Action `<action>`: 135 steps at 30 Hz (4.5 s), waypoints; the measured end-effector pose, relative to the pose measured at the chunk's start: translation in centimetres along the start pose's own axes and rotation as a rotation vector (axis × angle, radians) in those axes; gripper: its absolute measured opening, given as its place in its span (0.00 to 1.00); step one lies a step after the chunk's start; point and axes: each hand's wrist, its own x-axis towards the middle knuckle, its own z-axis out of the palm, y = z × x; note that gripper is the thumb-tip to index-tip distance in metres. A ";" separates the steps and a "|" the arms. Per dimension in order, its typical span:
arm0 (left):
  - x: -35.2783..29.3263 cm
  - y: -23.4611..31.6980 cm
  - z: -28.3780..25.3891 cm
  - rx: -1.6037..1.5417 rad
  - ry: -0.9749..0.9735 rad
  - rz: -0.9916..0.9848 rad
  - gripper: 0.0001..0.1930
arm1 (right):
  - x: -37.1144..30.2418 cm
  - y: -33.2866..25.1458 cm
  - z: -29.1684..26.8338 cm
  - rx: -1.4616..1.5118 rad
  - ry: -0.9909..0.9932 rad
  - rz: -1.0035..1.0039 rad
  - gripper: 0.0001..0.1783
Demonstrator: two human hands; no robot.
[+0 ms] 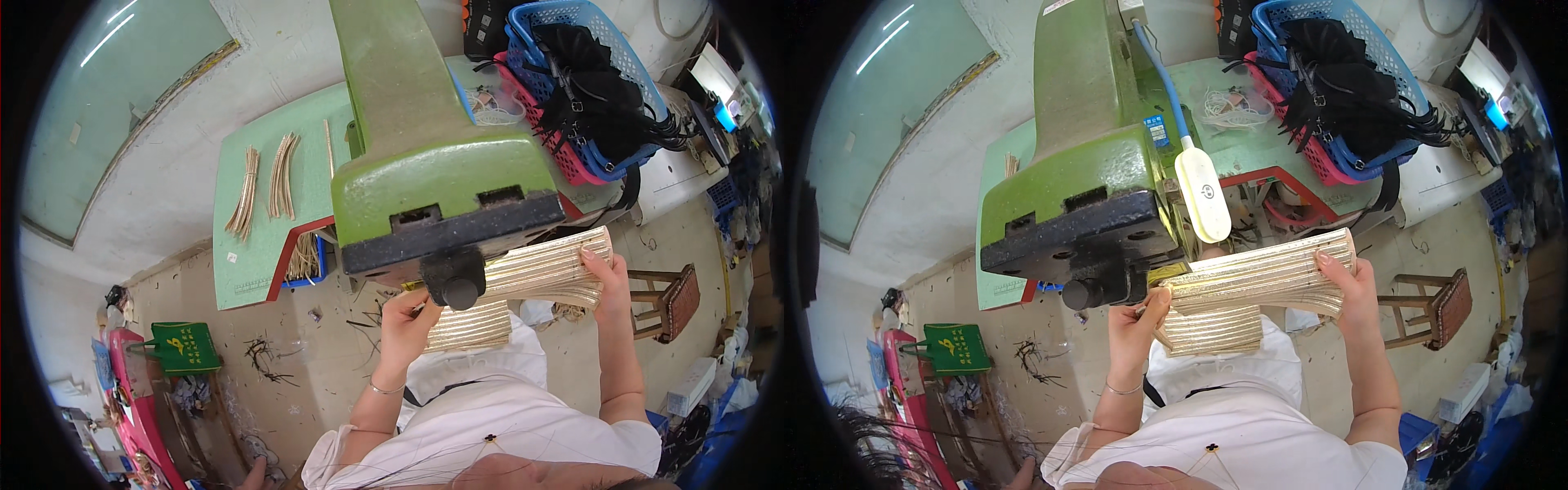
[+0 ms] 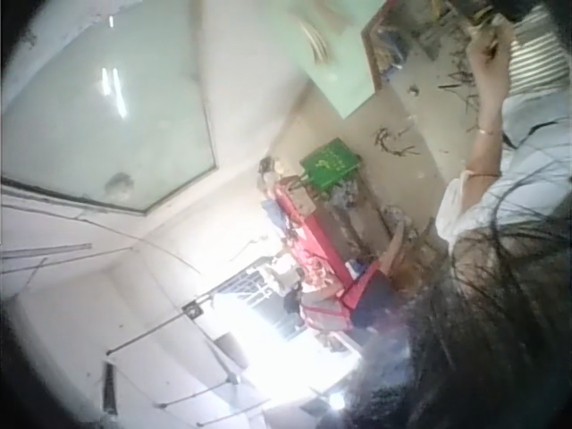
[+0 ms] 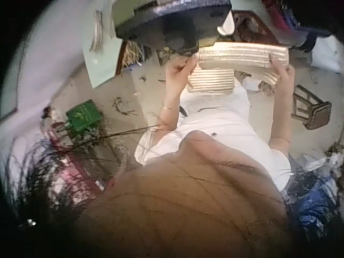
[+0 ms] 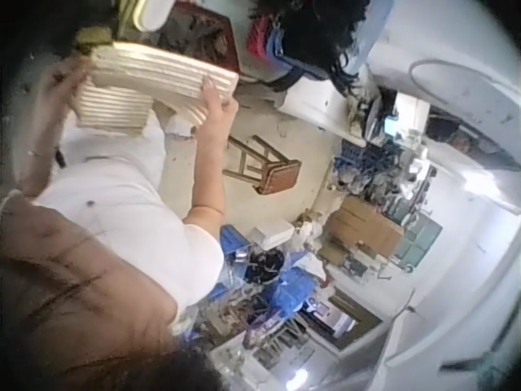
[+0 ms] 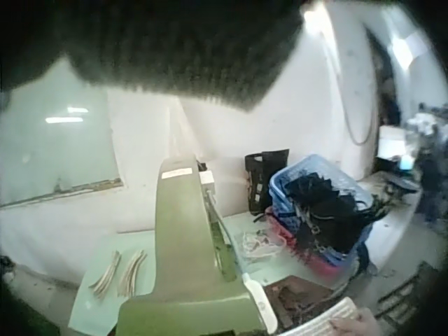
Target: Feed material strips into an industrial machine for processing shoe components.
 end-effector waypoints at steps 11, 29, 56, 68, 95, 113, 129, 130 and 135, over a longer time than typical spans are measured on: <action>-0.2 -0.6 -0.4 -0.008 0.097 0.132 0.05 | 0.4 1.0 0.3 0.028 -0.050 0.000 0.12; -0.3 -0.4 -2.1 0.019 0.165 0.207 0.05 | 0.6 2.7 1.0 0.025 -0.169 -0.001 0.13; 0.6 -0.5 -7.0 -0.241 0.612 0.285 0.09 | -0.8 3.5 9.5 -0.330 -0.561 0.091 0.14; -1.8 -2.0 -13.2 -0.171 0.697 0.489 0.09 | -2.6 8.7 14.4 -0.135 -0.687 0.109 0.16; -0.4 1.6 0.4 -0.035 0.200 0.032 0.03 | 1.0 1.1 0.2 0.100 -0.109 0.056 0.12; -0.4 1.3 0.1 -0.063 0.176 0.086 0.04 | 1.2 1.5 0.1 0.111 -0.152 0.019 0.11; -0.5 1.4 0.3 -0.081 0.218 0.111 0.02 | 1.2 2.0 0.2 0.105 -0.151 -0.013 0.11; -0.4 1.4 0.4 -0.084 0.228 0.110 0.02 | 1.2 2.0 0.0 0.109 -0.149 -0.012 0.11; -0.4 0.4 0.1 -0.088 0.221 0.088 0.02 | 1.4 1.8 -0.4 0.095 -0.152 -0.045 0.10</action>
